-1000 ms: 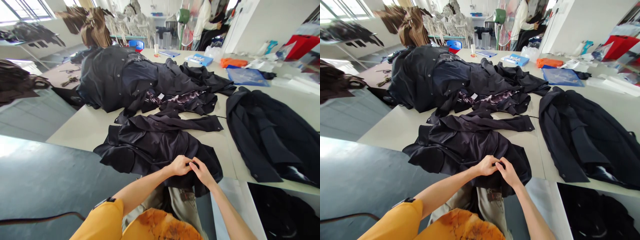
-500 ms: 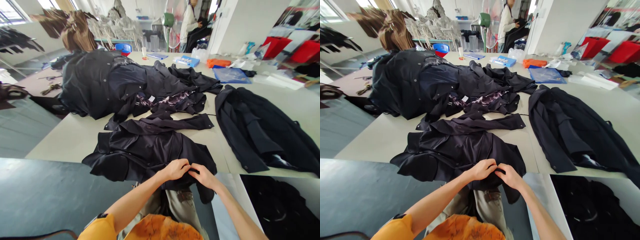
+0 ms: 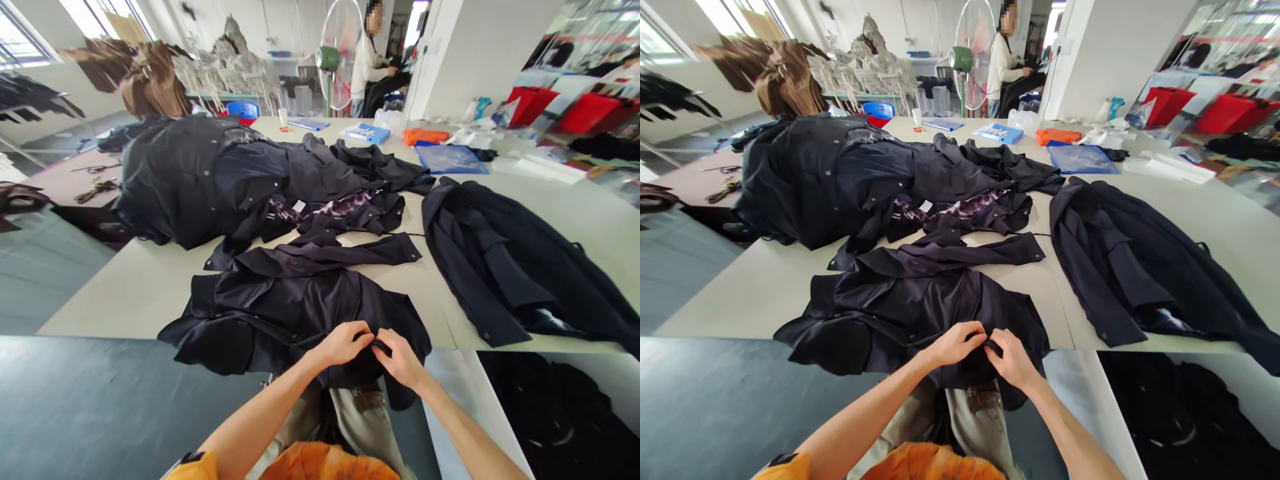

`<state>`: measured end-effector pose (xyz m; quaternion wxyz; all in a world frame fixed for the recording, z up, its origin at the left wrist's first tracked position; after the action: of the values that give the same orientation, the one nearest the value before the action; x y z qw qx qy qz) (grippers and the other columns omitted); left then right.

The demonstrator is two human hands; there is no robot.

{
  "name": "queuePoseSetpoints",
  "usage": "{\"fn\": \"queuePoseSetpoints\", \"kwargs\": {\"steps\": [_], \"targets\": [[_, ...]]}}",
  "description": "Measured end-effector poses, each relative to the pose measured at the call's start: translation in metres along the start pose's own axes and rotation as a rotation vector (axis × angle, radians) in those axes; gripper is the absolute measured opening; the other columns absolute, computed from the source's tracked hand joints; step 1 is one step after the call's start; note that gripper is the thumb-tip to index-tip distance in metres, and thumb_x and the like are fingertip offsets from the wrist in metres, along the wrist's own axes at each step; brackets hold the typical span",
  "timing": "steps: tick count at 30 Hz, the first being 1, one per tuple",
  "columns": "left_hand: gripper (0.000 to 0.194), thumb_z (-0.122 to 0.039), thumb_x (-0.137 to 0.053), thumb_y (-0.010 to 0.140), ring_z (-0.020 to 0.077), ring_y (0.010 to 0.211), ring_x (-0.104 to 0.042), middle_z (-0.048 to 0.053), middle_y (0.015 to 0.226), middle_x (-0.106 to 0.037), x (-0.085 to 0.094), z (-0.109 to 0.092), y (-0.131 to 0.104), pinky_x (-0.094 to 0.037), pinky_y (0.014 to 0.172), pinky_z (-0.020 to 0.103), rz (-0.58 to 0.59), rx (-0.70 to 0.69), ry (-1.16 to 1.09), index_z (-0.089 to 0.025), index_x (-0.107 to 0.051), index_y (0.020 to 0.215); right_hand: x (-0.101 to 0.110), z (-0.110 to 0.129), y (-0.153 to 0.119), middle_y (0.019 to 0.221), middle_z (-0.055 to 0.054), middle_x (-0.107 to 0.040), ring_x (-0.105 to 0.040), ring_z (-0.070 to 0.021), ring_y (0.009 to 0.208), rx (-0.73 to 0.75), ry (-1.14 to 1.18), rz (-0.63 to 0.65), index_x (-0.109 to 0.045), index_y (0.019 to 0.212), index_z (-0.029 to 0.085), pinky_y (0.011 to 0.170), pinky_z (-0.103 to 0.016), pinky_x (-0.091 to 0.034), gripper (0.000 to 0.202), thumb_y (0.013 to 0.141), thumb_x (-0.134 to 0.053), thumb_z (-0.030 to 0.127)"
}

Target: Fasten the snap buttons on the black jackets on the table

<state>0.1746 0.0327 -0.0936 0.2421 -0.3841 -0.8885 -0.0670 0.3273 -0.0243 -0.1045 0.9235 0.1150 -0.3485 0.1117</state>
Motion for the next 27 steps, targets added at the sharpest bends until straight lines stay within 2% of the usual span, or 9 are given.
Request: {"fn": "queuePoseSetpoints", "kwargs": {"steps": [4, 8, 12, 14, 18, 21, 27], "targets": [[0.018, -0.032, -0.054, 0.093, 0.0161, 0.085, -0.062, 0.002, 0.093, -0.067, 0.003, -0.002, -0.002, -0.048, 0.080, 0.026, 0.003, -0.035, -0.006, -0.017, -0.064, 0.096, 0.000, -0.002, 0.001, 0.085, -0.006, -0.062, -0.056, -0.0224, 0.079, 0.015, 0.007, -0.039, -0.056, 0.085, 0.022, 0.071, -0.036, -0.048, 0.007, 0.090, -0.051, 0.019], [0.021, -0.032, -0.063, 0.086, 0.0184, 0.089, -0.062, 0.004, 0.098, -0.068, 0.005, -0.001, -0.005, -0.049, 0.082, 0.028, 0.030, -0.051, 0.027, -0.017, -0.063, 0.101, 0.002, -0.001, 0.006, 0.083, -0.004, -0.062, -0.055, -0.0206, 0.078, 0.013, 0.040, 0.005, -0.058, 0.084, 0.021, 0.072, -0.033, -0.045, 0.013, 0.093, -0.049, 0.020], [0.020, -0.035, -0.059, 0.091, 0.0179, 0.086, -0.063, 0.003, 0.093, -0.068, 0.004, 0.001, -0.003, -0.047, 0.079, 0.027, 0.022, -0.015, 0.061, -0.017, -0.064, 0.097, 0.009, 0.002, 0.014, 0.083, -0.003, -0.064, -0.058, -0.0184, 0.079, -0.072, 0.142, 0.097, -0.062, 0.085, 0.019, 0.076, -0.031, -0.044, 0.014, 0.093, -0.051, 0.021], [0.026, -0.041, -0.055, 0.095, 0.0171, 0.083, -0.062, 0.002, 0.089, -0.068, 0.003, -0.001, -0.001, -0.046, 0.076, 0.026, 0.045, -0.001, 0.047, -0.018, -0.065, 0.094, 0.014, 0.003, 0.017, 0.085, -0.002, -0.065, -0.059, -0.0177, 0.080, -0.128, 0.209, 0.169, -0.063, 0.086, 0.018, 0.077, -0.029, -0.043, 0.014, 0.092, -0.051, 0.020], [0.028, -0.045, -0.057, 0.093, 0.0152, 0.075, -0.059, -0.001, 0.082, -0.067, 0.001, -0.001, 0.006, -0.043, 0.069, 0.024, 0.115, 0.059, 0.018, -0.018, -0.066, 0.091, 0.027, 0.000, 0.024, 0.078, -0.001, -0.064, -0.056, -0.0154, 0.074, -0.219, 0.248, 0.359, -0.064, 0.081, 0.016, 0.068, -0.026, -0.039, 0.022, 0.095, -0.051, 0.027], [0.024, -0.041, -0.061, 0.089, 0.0151, 0.075, -0.058, -0.001, 0.083, -0.067, 0.000, 0.003, 0.009, -0.043, 0.070, 0.025, 0.152, 0.088, -0.003, -0.018, -0.066, 0.093, 0.034, -0.002, 0.030, 0.075, -0.001, -0.063, -0.054, -0.0144, 0.070, -0.213, 0.243, 0.471, -0.065, 0.078, 0.015, 0.065, -0.025, -0.037, 0.030, 0.096, -0.050, 0.033], [0.025, -0.041, -0.057, 0.090, 0.0158, 0.080, -0.057, -0.001, 0.087, -0.064, 0.008, 0.005, 0.011, -0.044, 0.071, 0.025, 0.199, 0.076, -0.150, -0.017, -0.064, 0.095, 0.038, -0.004, 0.042, 0.069, 0.001, -0.059, -0.050, -0.0126, 0.066, -0.209, 0.254, 0.465, -0.066, 0.077, 0.014, 0.063, -0.024, -0.036, 0.037, 0.096, -0.051, 0.042]]}}
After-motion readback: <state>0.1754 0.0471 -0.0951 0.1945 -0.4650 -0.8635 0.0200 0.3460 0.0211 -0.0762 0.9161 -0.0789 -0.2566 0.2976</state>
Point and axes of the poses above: each hand's wrist, its own y-axis towards the middle knuckle, its own x-axis out of the back of the hand, z = x × y, the point moved 4 cm from there along y, towards the middle knuckle
